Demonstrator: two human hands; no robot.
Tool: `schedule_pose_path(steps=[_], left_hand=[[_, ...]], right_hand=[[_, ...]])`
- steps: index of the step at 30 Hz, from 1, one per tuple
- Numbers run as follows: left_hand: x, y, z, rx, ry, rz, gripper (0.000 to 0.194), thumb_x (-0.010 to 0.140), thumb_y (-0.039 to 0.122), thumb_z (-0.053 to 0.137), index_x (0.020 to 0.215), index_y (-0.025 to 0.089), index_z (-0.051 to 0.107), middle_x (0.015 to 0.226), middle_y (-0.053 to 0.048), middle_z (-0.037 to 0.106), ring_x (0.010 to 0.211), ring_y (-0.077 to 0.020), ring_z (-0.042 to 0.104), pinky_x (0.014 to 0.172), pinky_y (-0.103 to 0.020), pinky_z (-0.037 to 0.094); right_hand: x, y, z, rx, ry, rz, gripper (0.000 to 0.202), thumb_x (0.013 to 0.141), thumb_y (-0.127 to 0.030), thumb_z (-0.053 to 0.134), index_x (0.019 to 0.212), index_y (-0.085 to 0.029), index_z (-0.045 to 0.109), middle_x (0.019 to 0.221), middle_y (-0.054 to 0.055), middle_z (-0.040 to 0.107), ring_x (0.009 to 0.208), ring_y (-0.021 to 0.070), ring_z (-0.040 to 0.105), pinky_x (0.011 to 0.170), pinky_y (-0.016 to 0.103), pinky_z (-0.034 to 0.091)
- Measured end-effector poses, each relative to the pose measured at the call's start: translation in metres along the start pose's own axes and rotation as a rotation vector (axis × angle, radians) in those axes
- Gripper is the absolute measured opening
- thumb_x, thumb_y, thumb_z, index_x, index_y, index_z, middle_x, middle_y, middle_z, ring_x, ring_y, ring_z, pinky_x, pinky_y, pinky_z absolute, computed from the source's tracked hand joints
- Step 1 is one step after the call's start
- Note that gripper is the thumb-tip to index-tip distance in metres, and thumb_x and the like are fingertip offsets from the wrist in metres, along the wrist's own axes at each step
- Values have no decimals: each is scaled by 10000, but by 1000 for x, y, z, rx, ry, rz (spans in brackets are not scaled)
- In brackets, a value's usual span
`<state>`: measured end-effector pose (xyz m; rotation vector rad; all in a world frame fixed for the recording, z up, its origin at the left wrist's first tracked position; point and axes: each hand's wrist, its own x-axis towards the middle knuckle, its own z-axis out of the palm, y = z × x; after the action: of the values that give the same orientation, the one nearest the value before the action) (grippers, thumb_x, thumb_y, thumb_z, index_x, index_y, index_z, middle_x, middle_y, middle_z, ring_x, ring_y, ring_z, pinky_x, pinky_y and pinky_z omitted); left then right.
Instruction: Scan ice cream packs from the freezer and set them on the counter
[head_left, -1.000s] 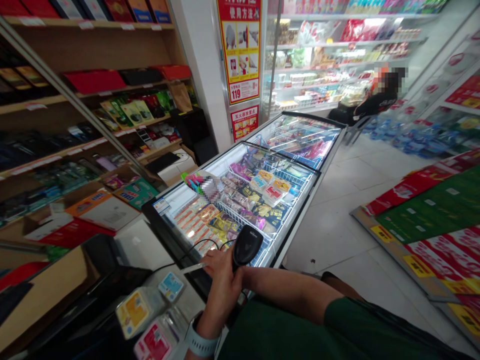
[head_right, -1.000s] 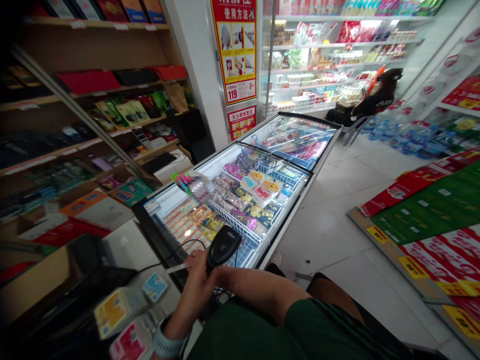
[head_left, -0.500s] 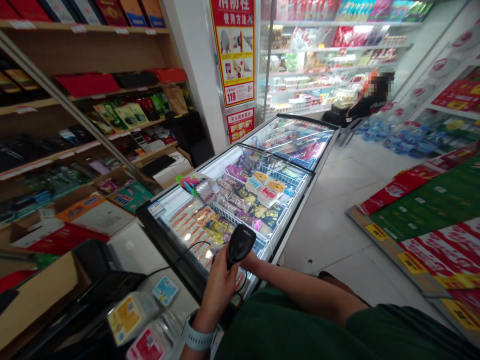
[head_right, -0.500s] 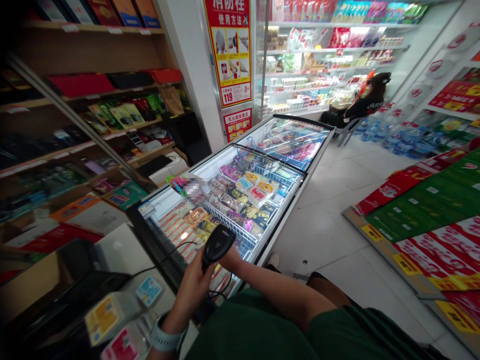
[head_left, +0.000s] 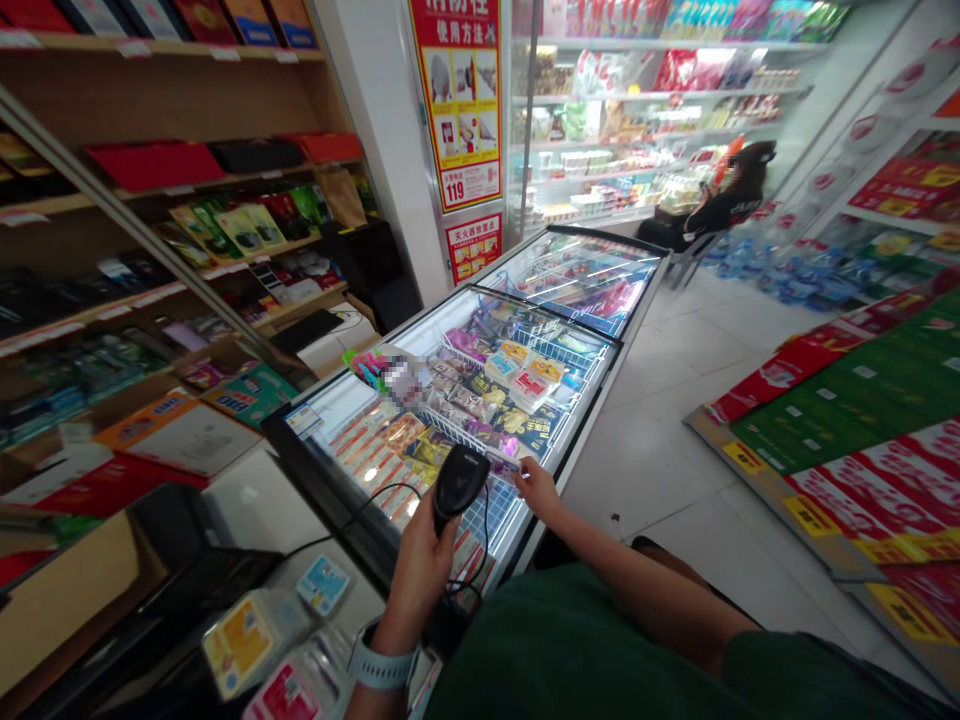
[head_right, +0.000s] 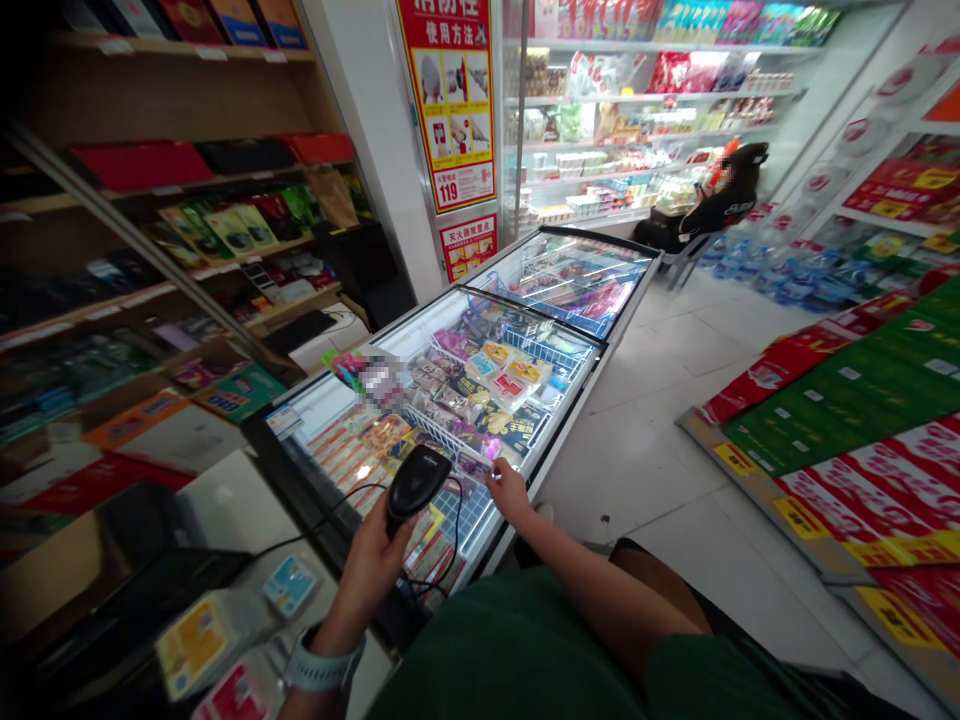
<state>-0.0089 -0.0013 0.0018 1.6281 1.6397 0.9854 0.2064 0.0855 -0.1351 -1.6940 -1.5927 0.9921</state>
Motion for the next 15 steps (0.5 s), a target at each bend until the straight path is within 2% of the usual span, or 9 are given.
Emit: schedule_pose_path(steps=[8,15], left_hand=[[1,7,-1,32,-2,16,442,855,279,490,1269,127,466,1171,-146,622,1120,-254,584,966,-413,452],[0,7,-1,16,8,16,429,841,273,502,1243,125,486,1145,-145,630,1119,-264,584,962,-415,453]], right_hand=[[3,15,-9,-22,64,44,189,795,-305,498,936,-209,581,793,-2,626,649,151,618,589,243,466],[4,18,-20,-51,102,-17,272,811,-261,490,1027,-205,646,963,34,621,744,148,620,736,267,473]])
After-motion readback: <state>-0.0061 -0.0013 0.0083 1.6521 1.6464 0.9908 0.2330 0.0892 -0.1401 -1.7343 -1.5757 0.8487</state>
